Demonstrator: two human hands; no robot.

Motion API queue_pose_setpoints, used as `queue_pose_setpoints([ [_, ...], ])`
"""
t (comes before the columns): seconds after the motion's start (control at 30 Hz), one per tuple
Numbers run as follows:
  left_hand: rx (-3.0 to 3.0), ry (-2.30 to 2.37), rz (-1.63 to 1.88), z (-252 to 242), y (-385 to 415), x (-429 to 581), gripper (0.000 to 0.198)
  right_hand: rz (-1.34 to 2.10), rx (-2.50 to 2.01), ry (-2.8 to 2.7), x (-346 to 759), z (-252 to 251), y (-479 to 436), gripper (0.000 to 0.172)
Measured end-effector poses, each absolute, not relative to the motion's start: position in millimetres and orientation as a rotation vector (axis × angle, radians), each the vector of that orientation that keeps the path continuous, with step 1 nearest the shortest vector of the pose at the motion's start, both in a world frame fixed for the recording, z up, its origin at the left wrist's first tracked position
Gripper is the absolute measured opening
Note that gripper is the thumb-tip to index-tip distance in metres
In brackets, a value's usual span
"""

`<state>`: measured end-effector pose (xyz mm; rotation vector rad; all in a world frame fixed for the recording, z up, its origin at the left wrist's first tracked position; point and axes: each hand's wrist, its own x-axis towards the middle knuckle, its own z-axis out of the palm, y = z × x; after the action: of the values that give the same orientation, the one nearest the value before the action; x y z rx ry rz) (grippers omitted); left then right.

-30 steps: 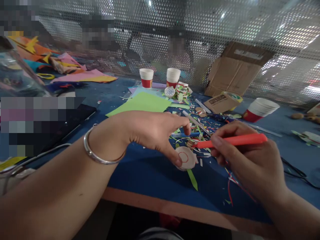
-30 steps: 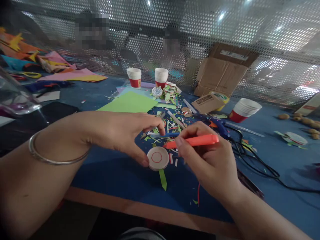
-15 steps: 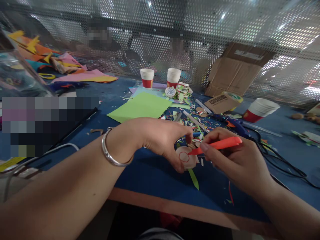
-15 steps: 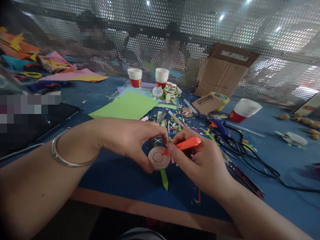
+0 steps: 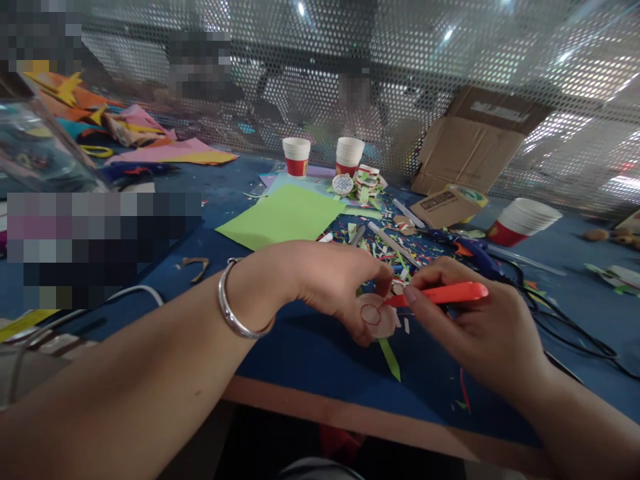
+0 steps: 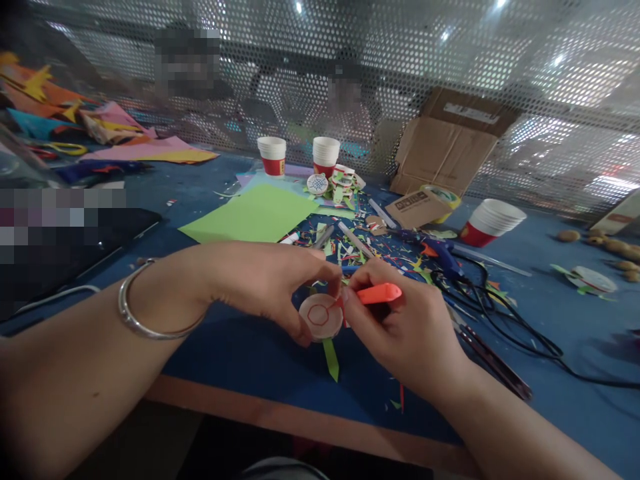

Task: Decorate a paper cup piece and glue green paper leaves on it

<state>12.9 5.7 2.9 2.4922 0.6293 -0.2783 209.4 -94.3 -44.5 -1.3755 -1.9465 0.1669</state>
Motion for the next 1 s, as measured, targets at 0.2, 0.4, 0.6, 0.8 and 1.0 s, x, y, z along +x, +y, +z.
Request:
queue_pose_setpoints([
  [0.2,2.455,0.653,-0.296,2.8,7.2,14.0,0.066,0.144,-1.318,-1.932,206.0,-43.2,-97.0,0.013],
  [0.4,2.467,0.652,-0.255,1.0,7.2,14.3,0.058,0.181,-1.295,-1.966,203.8,-46.0,-94.6,0.008],
  [0.6,2.457,0.594,-0.227,-1.4,7.8,13.8,0.057,0.151,-1.333,-1.970,205.1,-48.5,-93.7,0.010],
  [0.8,2.457,0.584,-0.217,-0.3,7.4,13.9,0.058,0.156,-1.319,-1.980,204.1,-49.1,-94.2,0.006],
  [1.0,2.463,0.602,-0.236,1.0,8.5,14.8,0.053,0.192,-1.290,-2.008,201.8,-44.3,-96.3,0.009],
])
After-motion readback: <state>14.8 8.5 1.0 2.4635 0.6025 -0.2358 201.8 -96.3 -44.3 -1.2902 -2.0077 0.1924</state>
